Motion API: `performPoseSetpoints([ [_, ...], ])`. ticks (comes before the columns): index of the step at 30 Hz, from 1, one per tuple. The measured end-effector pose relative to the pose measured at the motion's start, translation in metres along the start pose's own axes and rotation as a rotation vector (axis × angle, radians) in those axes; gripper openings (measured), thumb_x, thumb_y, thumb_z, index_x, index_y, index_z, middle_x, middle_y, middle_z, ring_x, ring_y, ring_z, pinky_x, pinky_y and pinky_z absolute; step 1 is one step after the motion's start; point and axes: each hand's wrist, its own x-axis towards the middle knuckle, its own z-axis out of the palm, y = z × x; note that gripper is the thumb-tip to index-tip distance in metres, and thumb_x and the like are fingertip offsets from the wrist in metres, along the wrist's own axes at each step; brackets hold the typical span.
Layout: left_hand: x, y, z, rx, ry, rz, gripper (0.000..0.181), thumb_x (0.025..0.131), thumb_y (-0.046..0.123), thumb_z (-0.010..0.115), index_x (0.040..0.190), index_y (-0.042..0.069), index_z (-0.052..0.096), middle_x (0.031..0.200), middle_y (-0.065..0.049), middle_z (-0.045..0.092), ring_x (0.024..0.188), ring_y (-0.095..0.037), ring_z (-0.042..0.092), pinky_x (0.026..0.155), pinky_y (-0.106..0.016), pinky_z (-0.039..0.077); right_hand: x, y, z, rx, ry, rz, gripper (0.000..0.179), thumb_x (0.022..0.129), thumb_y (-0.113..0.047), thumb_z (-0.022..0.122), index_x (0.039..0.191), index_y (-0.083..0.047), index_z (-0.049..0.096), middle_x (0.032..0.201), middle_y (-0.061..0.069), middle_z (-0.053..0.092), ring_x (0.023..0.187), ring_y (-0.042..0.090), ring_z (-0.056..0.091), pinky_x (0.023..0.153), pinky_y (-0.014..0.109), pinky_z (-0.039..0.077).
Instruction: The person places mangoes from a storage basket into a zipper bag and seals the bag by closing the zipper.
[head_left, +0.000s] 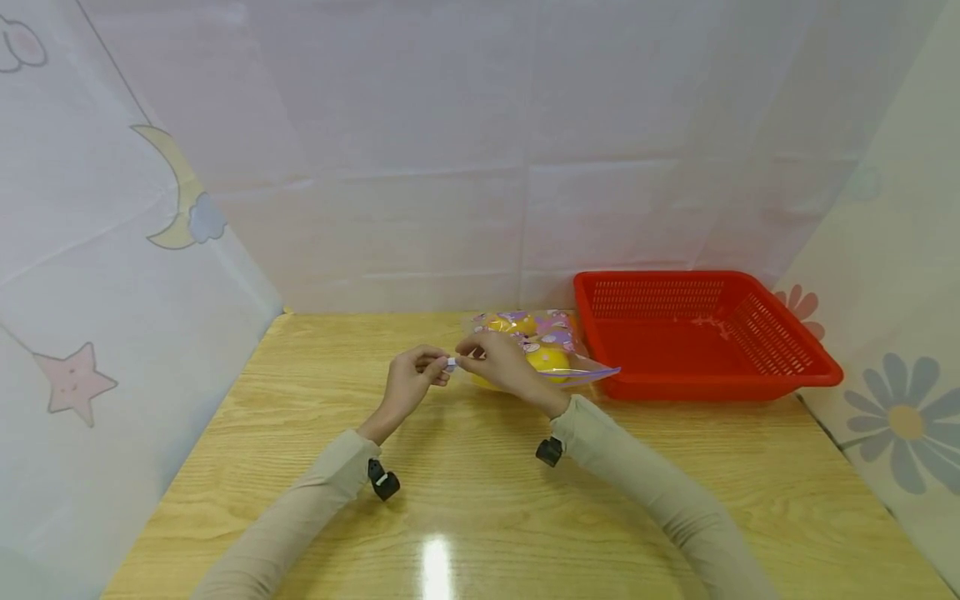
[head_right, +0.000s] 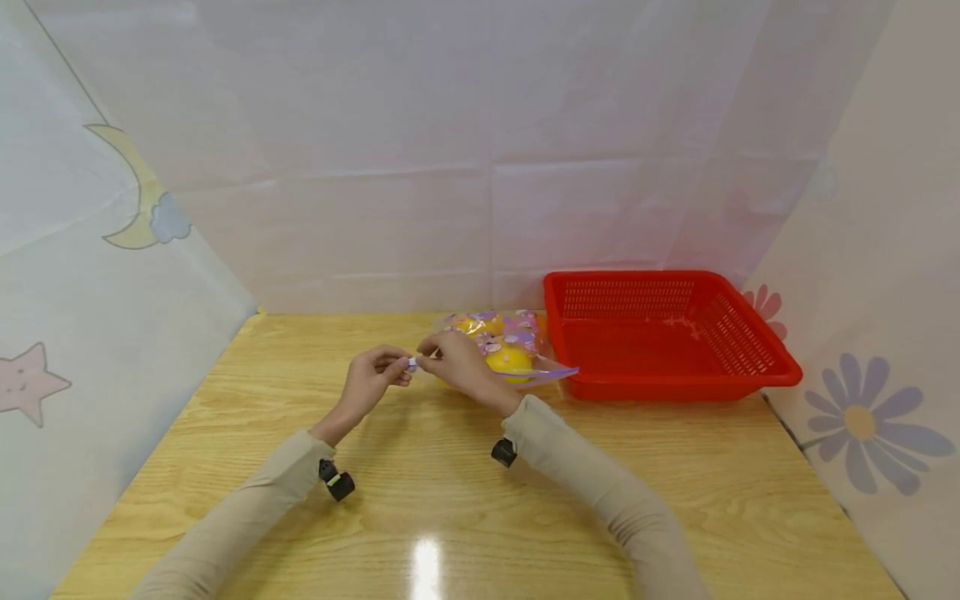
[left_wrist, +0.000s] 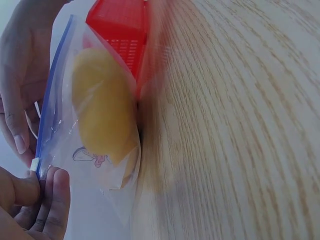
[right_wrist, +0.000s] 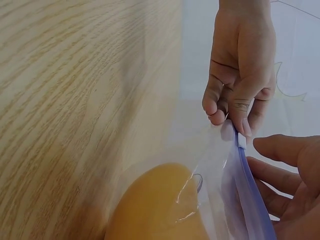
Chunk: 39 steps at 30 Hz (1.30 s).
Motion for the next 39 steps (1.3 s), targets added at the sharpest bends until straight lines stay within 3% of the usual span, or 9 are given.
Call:
performPoseSetpoints([
  [7, 0.001, 0.003, 0.0, -0.003, -0.015, 0.016, 0.015, 0.096, -0.006, 0.058, 0.104, -0.018, 0.063, 0.093, -0.033, 0.067, 0.082, -0.053, 0.066, 0.071, -0.044, 0.062, 0.004, 0.001, 0.004, 0.028, -0.013, -0.01, 0.015, 0.095, -0.014, 0.068, 0.101, -0.001, 0.075, 0.094, 0.008, 0.072, 0.081, 0.02, 0.067, 0.069, 0.026, 0.058],
  [14, -0.008, 0.035, 0.001, 0.012, -0.033, 0.02, 0.014, 0.095, -0.01, 0.057, 0.104, -0.021, 0.061, 0.093, -0.037, 0.065, 0.083, -0.055, 0.065, 0.073, -0.049, 0.06, 0.006, 0.002, 0.007, 0.016, -0.016, -0.024, 0.014, 0.094, -0.014, 0.069, 0.098, -0.002, 0.075, 0.092, 0.006, 0.073, 0.078, 0.016, 0.066, 0.07, 0.025, 0.057],
  [21, 0.001, 0.004, 0.001, 0.003, -0.008, 0.009, 0.017, 0.096, -0.003, 0.06, 0.106, -0.016, 0.064, 0.094, -0.031, 0.068, 0.082, -0.049, 0.068, 0.071, -0.042, 0.062, 0.006, 0.003, 0.008, 0.027, -0.042, -0.007, 0.016, 0.095, -0.013, 0.068, 0.101, 0.001, 0.074, 0.095, 0.009, 0.074, 0.081, 0.021, 0.068, 0.072, 0.027, 0.059],
  [28, 0.0, 0.003, 0.002, 0.008, 0.016, -0.003, 0.014, 0.095, -0.002, 0.062, 0.103, -0.012, 0.066, 0.091, -0.026, 0.07, 0.08, -0.045, 0.069, 0.068, -0.032, 0.063, 0.006, 0.004, 0.009, 0.024, -0.049, 0.003, 0.015, 0.095, -0.012, 0.067, 0.101, 0.0, 0.074, 0.094, 0.008, 0.073, 0.079, 0.018, 0.066, 0.07, 0.025, 0.057],
  [39, -0.001, 0.0, 0.002, 0.01, 0.011, 0.015, 0.016, 0.096, 0.0, 0.061, 0.104, -0.014, 0.065, 0.092, -0.028, 0.069, 0.082, -0.049, 0.067, 0.069, -0.034, 0.063, 0.004, 0.005, 0.009, 0.031, -0.048, 0.004, 0.014, 0.095, -0.013, 0.068, 0.098, -0.001, 0.074, 0.09, 0.005, 0.072, 0.075, 0.013, 0.063, 0.067, 0.023, 0.056],
])
